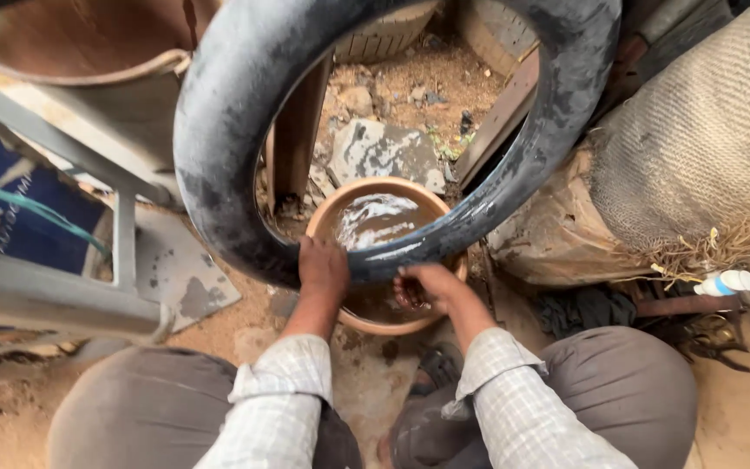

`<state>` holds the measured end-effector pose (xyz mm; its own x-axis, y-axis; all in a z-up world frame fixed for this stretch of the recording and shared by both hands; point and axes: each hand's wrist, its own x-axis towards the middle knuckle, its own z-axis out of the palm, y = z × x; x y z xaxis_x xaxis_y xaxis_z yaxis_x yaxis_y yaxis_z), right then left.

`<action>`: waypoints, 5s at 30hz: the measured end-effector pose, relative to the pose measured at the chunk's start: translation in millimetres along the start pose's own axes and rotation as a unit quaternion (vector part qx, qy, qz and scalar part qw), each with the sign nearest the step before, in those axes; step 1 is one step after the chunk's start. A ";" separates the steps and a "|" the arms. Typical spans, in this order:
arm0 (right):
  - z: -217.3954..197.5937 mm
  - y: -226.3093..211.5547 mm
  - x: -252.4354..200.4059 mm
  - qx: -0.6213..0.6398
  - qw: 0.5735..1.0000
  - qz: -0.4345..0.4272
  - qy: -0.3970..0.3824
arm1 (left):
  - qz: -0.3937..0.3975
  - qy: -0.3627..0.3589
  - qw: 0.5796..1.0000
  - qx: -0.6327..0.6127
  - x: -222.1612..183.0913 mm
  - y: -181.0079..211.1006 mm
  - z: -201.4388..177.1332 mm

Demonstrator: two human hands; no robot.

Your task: Checking a motorcycle tire tube for leaks by submerging sections in a container of water and observing for bubbles.

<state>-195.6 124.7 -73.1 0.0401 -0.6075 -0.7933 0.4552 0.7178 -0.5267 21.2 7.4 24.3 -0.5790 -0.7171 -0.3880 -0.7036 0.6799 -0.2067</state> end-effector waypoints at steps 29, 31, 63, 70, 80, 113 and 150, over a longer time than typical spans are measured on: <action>9.1 -36.4 1.6 -0.673 0.661 -0.315 0.109 | 0.004 -0.055 0.998 -0.019 9.2 -5.8 -13.4; -9.9 -43.8 -12.4 -0.698 0.648 -0.219 0.214 | 0.007 -0.071 0.997 -0.021 7.0 -6.0 -13.7; 51.6 -22.9 -6.7 -0.720 0.652 -0.123 0.203 | 0.034 -0.211 0.975 -0.067 43.0 -19.0 -15.2; 65.7 19.4 43.2 -0.424 0.861 -0.280 0.035 | 0.019 -0.191 0.977 -0.094 34.5 -19.8 -17.3; 103.2 15.2 21.8 -0.502 0.824 -0.247 0.088 | 0.018 -0.201 0.975 -0.089 24.8 -17.5 -29.5; -53.6 -127.2 -48.5 0.269 0.836 -0.427 0.215 | -0.005 -0.149 0.987 -0.069 21.2 -9.6 -24.3; 138.2 -41.3 -60.8 -0.708 0.628 -0.301 0.120 | 0.003 0.005 1.000 0.024 10.6 5.8 0.5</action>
<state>-93.9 85.0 39.1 0.0280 -0.9666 -0.2547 -0.9298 0.0684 -0.3616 11.2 3.8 18.5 -0.5879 -0.7139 -0.3804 -0.6790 0.6911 -0.2475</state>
